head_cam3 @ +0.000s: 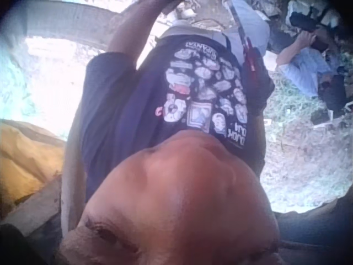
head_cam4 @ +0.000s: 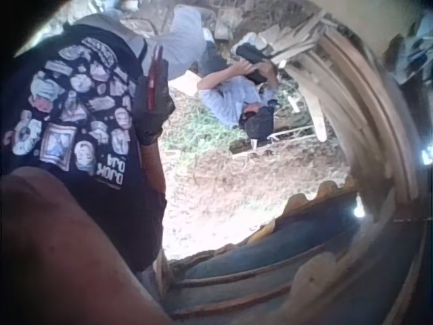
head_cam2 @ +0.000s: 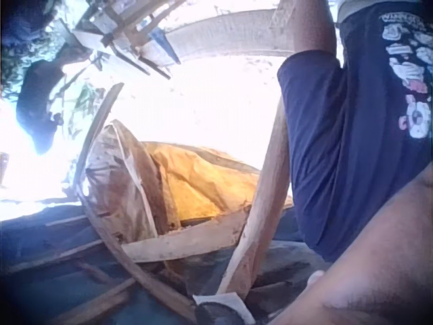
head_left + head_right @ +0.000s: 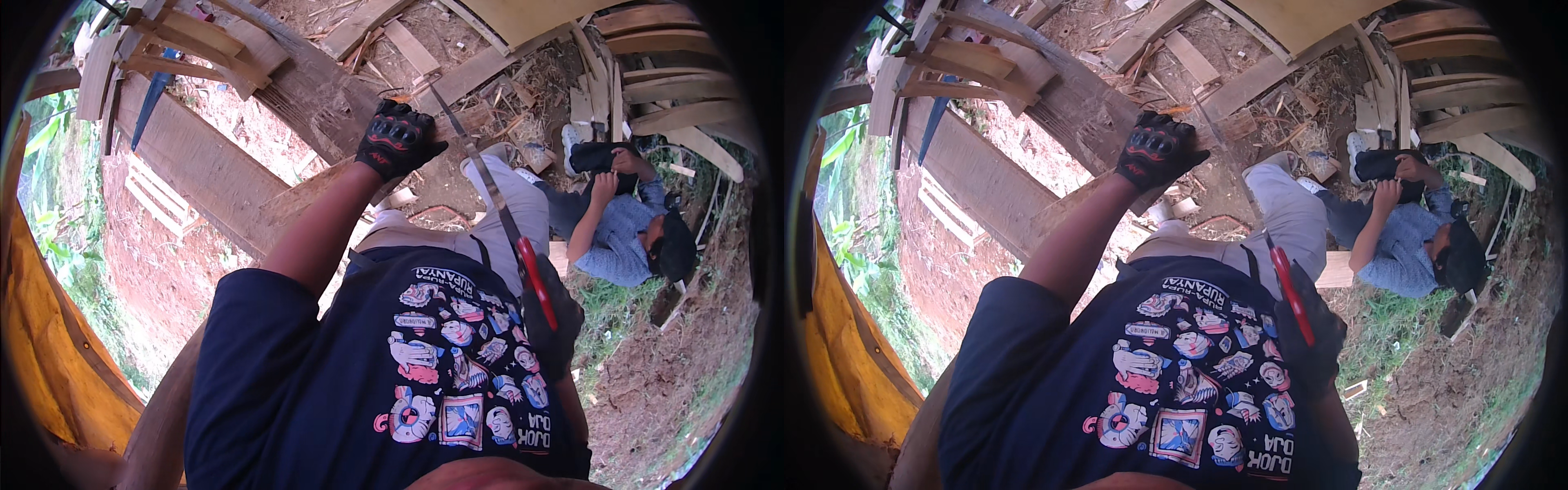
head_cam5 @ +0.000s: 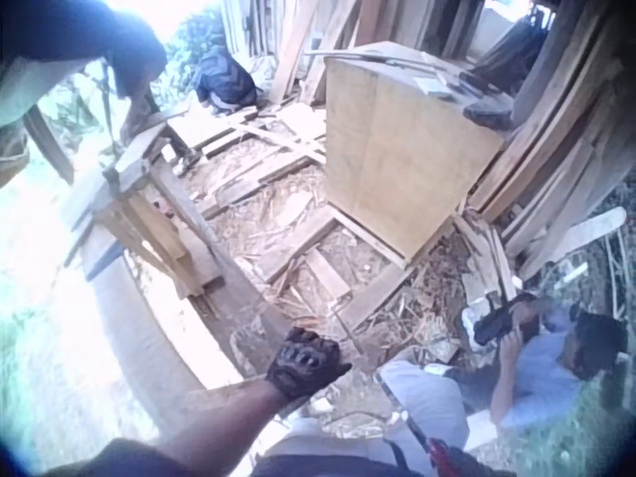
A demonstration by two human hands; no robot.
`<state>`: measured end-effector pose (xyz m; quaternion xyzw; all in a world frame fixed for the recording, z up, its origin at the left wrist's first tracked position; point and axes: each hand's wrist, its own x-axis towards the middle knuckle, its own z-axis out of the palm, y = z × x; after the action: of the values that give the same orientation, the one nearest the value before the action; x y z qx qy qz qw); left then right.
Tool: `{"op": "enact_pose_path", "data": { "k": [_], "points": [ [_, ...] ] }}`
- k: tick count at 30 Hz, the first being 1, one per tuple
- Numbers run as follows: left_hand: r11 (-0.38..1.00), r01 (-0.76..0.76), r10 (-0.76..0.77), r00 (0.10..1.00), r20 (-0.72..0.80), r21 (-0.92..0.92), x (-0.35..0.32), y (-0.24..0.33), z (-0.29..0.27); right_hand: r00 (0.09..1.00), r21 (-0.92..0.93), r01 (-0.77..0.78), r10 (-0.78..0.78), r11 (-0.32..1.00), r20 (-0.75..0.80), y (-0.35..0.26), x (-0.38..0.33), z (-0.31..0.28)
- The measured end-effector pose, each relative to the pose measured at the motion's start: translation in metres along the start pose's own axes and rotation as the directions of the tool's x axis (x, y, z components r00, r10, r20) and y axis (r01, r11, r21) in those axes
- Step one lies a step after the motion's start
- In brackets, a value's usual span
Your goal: The person sits on the ground and uses a hand saw to cut a small piece of wood held between their legs. They then move to a wooden structure and continue sawing a larger piece of wood clamped to the frame.
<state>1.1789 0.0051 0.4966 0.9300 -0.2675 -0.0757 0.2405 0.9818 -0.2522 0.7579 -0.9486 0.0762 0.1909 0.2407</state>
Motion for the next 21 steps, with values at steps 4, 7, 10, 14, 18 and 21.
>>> {"op": "enact_pose_path", "data": {
  "k": [4,7,10,14,18,21],
  "points": [
    [1.000,-0.016,0.016,1.000,-0.019,0.020,0.003,0.000,0.002,0.999,0.056,0.041,-0.041,0.998,0.010,-0.021,0.010,-0.021],
    [1.000,-0.016,0.016,0.999,-0.030,-0.017,-0.003,-0.005,0.006,0.971,0.140,0.234,-0.225,0.962,-0.079,-0.017,0.065,0.013],
    [0.998,-0.016,0.015,1.000,-0.007,-0.059,0.000,-0.004,0.003,0.829,0.049,0.514,-0.482,0.856,-0.285,-0.004,0.152,0.078],
    [0.994,0.017,-0.009,0.997,0.075,-0.107,0.005,0.002,-0.008,0.797,0.028,0.507,-0.456,0.862,-0.397,-0.010,0.263,0.149],
    [1.000,-0.006,0.006,1.000,-0.029,-0.016,-0.002,0.000,0.001,0.736,-0.053,0.561,-0.528,0.826,-0.424,-0.003,0.254,0.148],
    [0.999,0.008,-0.006,0.999,-0.043,0.046,0.005,-0.004,0.002,0.762,0.010,0.555,-0.503,0.832,-0.409,0.010,0.195,0.114]
  ]
}}
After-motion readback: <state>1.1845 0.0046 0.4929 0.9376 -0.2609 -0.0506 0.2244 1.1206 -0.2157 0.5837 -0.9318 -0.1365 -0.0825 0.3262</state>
